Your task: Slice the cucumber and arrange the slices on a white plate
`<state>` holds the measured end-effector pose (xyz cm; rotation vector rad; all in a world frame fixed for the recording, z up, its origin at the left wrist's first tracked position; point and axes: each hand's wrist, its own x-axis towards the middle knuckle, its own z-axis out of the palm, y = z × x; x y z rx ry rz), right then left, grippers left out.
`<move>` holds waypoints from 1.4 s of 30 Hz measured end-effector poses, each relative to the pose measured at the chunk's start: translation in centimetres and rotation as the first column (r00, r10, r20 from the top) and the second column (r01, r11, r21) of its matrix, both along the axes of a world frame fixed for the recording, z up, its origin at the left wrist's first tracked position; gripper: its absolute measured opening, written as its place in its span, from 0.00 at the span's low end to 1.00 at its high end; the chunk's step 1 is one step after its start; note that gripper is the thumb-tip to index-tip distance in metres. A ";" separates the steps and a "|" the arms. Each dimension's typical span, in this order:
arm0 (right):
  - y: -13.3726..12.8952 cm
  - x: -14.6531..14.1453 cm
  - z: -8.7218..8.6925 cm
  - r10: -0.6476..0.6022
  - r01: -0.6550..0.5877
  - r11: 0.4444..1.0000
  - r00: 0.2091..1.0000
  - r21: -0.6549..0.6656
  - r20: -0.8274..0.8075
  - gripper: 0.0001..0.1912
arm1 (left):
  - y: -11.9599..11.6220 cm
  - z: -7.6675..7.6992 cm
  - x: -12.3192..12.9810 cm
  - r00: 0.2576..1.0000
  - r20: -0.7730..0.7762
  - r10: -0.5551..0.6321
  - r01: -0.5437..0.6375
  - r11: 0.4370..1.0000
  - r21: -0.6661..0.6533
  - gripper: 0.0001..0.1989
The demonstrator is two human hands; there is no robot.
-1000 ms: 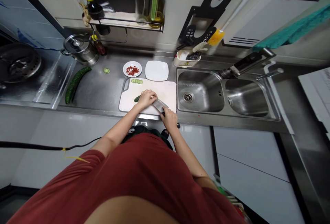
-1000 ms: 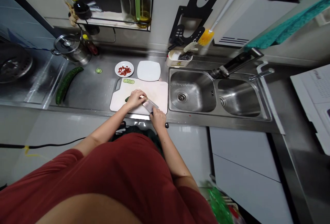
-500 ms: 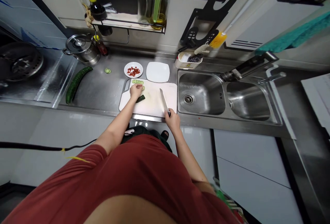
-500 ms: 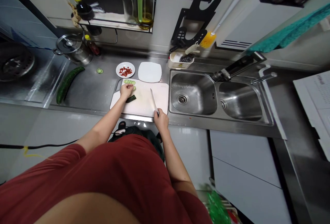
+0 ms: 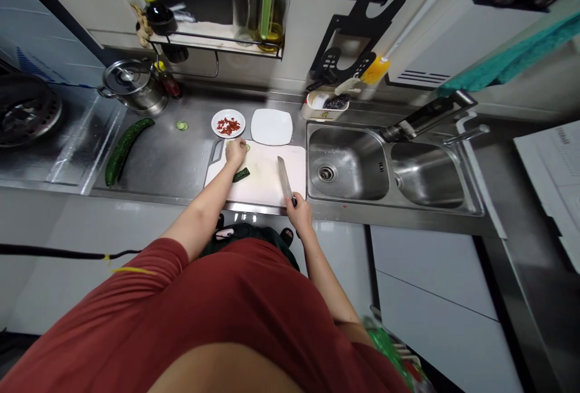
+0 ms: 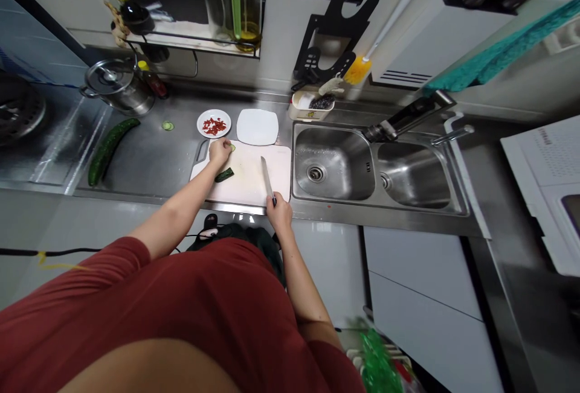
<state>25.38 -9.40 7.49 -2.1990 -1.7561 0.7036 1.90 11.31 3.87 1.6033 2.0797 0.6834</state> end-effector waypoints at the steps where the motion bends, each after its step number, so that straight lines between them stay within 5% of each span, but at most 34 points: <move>1: 0.0 0.0 0.0 -0.001 0.001 1.000 1.000 0.000 0.000 0.21 | 0.1 0.0 0.0 1.000 -0.015 -0.008 0.008 1.000 0.006 0.11; 15: 0.4 0.1 0.0 -0.001 0.001 1.000 1.000 0.002 -0.023 0.21 | 0.3 -0.1 -0.3 0.979 -0.174 -0.104 0.113 0.993 0.043 0.07; 24: 0.4 -0.1 0.0 0.015 -0.015 1.000 1.000 -0.006 -0.022 0.20 | -0.2 -0.1 -0.6 0.993 -0.078 -0.093 0.100 0.991 0.093 0.09; 33: 0.8 -0.5 0.1 0.058 -0.058 0.998 0.998 -0.022 0.011 0.16 | -4.3 -0.2 -1.2 1.000 0.012 0.010 -0.012 0.982 0.188 0.10; 42: 1.4 -1.7 -0.4 0.127 -0.127 0.991 0.992 -0.031 -0.009 0.14 | -9.6 -1.0 -2.2 0.997 0.067 -0.029 0.009 0.958 0.285 0.10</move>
